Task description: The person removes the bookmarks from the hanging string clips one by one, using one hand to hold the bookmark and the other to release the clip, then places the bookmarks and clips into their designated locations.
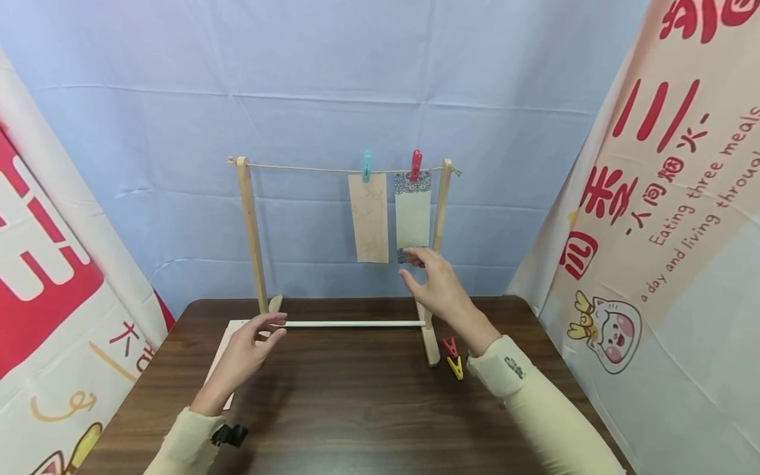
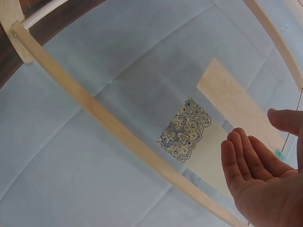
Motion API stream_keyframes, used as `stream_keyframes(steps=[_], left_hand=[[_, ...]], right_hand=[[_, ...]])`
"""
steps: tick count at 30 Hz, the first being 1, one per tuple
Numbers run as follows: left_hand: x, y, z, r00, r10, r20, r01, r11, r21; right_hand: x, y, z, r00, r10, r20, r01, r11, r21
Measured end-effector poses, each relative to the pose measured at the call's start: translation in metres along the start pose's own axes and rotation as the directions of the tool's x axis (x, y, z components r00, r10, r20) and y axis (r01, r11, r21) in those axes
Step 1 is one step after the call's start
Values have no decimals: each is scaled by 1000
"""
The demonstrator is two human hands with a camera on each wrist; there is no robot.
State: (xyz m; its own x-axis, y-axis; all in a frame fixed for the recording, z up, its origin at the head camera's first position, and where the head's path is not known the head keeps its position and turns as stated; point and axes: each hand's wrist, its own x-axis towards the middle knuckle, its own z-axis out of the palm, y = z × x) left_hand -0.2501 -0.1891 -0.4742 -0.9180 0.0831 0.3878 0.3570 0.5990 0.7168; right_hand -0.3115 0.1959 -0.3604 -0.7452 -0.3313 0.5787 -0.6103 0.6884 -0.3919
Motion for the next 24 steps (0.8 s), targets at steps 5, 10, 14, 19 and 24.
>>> stream_keyframes(steps=[5, 10, 14, 19, 24], left_hand=[[4, 4, 4, 1000, -2, 14, 2, 1000, 2], [11, 8, 9, 999, -3, 36, 7, 996, -86], [18, 13, 14, 999, 5, 54, 4, 985, -173], [25, 17, 20, 998, 47, 47, -38, 984, -173], [32, 22, 26, 998, 46, 53, -38, 988, -147]], right_hand=[[4, 0, -1, 1000, -19, -10, 19, 1000, 7], [7, 1, -1, 999, -45, -29, 46, 999, 28], [11, 1, -1, 993, -96, -71, 99, 994, 47], [19, -3, -3, 981, -155, -119, 163, 985, 57], [27, -8, -5, 976, -177, -128, 186, 981, 58]])
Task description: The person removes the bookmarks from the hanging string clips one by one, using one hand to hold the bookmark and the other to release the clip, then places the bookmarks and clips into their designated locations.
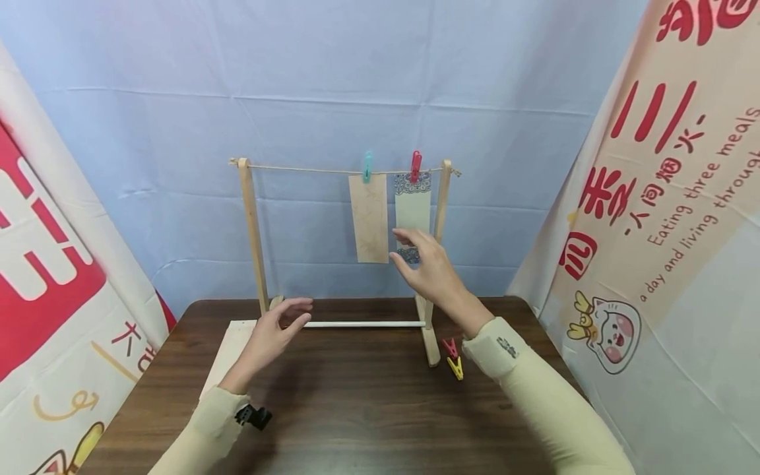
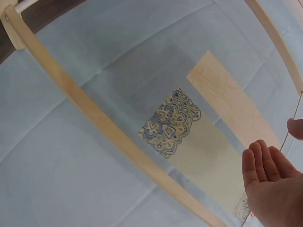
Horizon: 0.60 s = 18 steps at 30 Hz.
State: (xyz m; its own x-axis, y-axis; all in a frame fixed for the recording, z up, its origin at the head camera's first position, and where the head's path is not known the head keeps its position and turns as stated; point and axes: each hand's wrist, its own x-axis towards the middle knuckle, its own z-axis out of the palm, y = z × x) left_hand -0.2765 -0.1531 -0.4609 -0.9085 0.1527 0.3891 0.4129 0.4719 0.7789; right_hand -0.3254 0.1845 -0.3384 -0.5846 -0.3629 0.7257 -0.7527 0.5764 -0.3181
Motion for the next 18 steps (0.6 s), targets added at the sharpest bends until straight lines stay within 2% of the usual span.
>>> stream_keyframes(steps=[13, 18], left_hand=[[18, 10, 13, 999, 41, -2, -41, 999, -25], [20, 16, 15, 1000, 28, 11, -27, 998, -55]], right_hand=[[21, -8, -3, 999, -43, -20, 43, 999, 12], [28, -11, -5, 998, -62, -27, 62, 998, 8]])
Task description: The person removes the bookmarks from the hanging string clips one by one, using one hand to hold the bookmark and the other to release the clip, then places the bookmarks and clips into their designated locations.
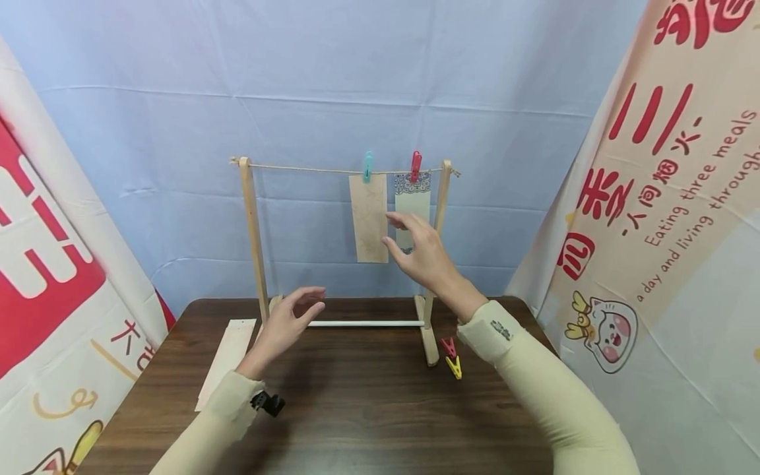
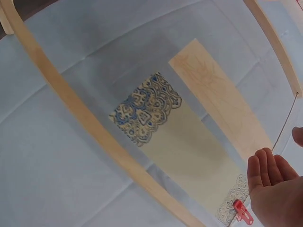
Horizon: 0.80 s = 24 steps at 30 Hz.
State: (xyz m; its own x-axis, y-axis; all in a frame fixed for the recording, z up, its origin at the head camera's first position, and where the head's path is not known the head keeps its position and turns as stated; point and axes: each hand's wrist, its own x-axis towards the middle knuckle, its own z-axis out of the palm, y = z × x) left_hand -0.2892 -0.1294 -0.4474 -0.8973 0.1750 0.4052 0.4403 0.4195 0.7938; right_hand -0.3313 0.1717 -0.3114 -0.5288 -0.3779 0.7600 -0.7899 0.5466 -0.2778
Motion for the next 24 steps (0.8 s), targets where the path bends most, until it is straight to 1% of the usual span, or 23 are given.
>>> stream_keyframes(steps=[3, 8, 16, 20, 24], left_hand=[[4, 2, 1, 1000, 6, -3, -6, 1000, -23], [11, 5, 3, 1000, 28, 2, -27, 999, -29], [27, 12, 8, 1000, 18, -5, -17, 1000, 6], [35, 15, 10, 1000, 29, 0, -29, 999, 15], [41, 13, 14, 999, 49, 3, -49, 999, 20]], right_hand=[[4, -1, -2, 1000, -9, -14, 9, 1000, 7], [9, -4, -4, 999, -16, -35, 17, 1000, 17], [20, -9, -6, 997, -38, -66, 40, 999, 37], [26, -11, -6, 997, -40, -66, 42, 999, 27], [32, -13, -7, 997, -38, -62, 39, 999, 23]])
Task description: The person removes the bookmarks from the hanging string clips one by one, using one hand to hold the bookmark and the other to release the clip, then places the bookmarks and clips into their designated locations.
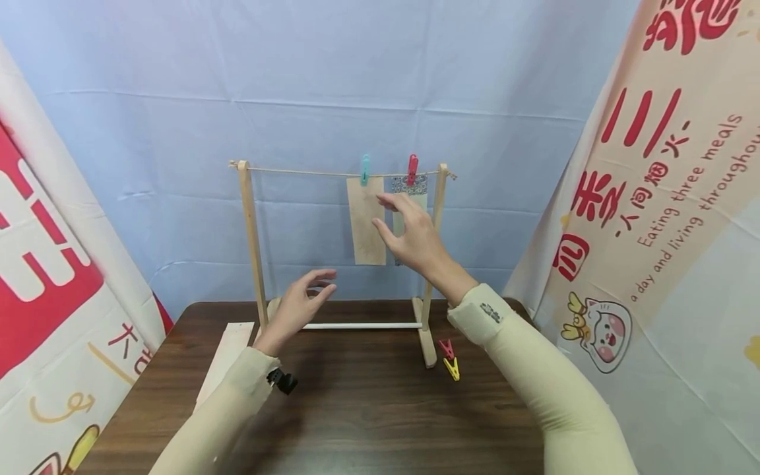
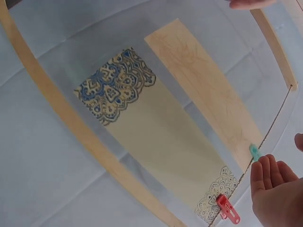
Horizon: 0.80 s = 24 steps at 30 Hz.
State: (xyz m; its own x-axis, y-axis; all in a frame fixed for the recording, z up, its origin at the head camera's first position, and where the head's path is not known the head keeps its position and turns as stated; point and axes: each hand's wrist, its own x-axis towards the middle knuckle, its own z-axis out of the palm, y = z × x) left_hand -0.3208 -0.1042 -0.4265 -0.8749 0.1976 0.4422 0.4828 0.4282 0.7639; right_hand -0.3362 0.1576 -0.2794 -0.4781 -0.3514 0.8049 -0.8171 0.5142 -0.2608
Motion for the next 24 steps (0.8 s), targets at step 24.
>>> stream_keyframes(steps=[24], left_hand=[[32, -11, 16, 999, -54, -6, 54, 998, -32]], right_hand=[[32, 7, 3, 999, -13, -51, 14, 1000, 13]])
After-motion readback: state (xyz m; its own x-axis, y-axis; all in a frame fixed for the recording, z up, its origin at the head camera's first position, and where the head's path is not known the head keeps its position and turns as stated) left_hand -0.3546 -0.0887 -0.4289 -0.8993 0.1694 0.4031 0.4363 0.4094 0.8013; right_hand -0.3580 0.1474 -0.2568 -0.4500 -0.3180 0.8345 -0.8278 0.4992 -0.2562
